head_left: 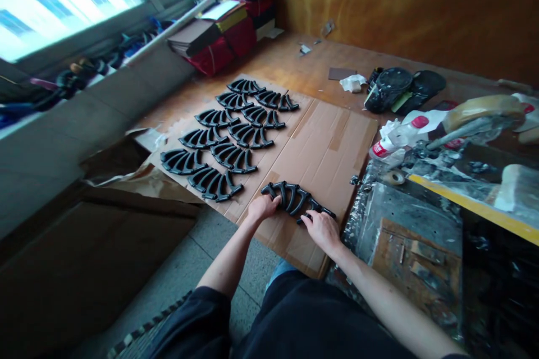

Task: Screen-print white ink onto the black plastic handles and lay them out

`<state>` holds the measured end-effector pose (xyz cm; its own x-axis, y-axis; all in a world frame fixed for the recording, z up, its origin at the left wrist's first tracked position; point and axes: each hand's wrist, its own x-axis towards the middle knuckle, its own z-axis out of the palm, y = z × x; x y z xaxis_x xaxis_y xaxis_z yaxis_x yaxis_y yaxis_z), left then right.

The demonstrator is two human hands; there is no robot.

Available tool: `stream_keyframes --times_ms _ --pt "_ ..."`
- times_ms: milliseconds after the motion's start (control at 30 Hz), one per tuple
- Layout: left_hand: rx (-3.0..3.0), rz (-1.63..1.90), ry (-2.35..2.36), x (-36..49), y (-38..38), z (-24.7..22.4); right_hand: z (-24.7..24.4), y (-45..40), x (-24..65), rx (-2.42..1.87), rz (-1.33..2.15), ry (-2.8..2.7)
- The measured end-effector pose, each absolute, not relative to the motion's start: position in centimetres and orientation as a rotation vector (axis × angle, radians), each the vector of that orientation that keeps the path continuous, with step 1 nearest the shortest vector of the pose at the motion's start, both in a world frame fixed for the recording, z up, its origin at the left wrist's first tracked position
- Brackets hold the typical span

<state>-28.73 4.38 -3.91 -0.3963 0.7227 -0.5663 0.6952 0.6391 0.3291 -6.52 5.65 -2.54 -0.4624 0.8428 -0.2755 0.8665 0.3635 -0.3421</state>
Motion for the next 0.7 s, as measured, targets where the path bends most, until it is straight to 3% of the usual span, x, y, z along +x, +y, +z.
stream_keyframes --times_ms 167,267,700 --pt "1.386 0.306 2.442 -26.3 0.4 -4.0 -2.0 5.9 -6.3 1.605 -0.683 2.473" --pt "1.713 0.485 2.377 -23.8 -0.5 -4.1 -1.7 6.4 -6.8 1.577 -0.64 2.473" --pt "1.771 0.251 2.311 -19.8 1.5 -6.5 -3.2 7.4 -6.2 1.438 -0.801 2.571"
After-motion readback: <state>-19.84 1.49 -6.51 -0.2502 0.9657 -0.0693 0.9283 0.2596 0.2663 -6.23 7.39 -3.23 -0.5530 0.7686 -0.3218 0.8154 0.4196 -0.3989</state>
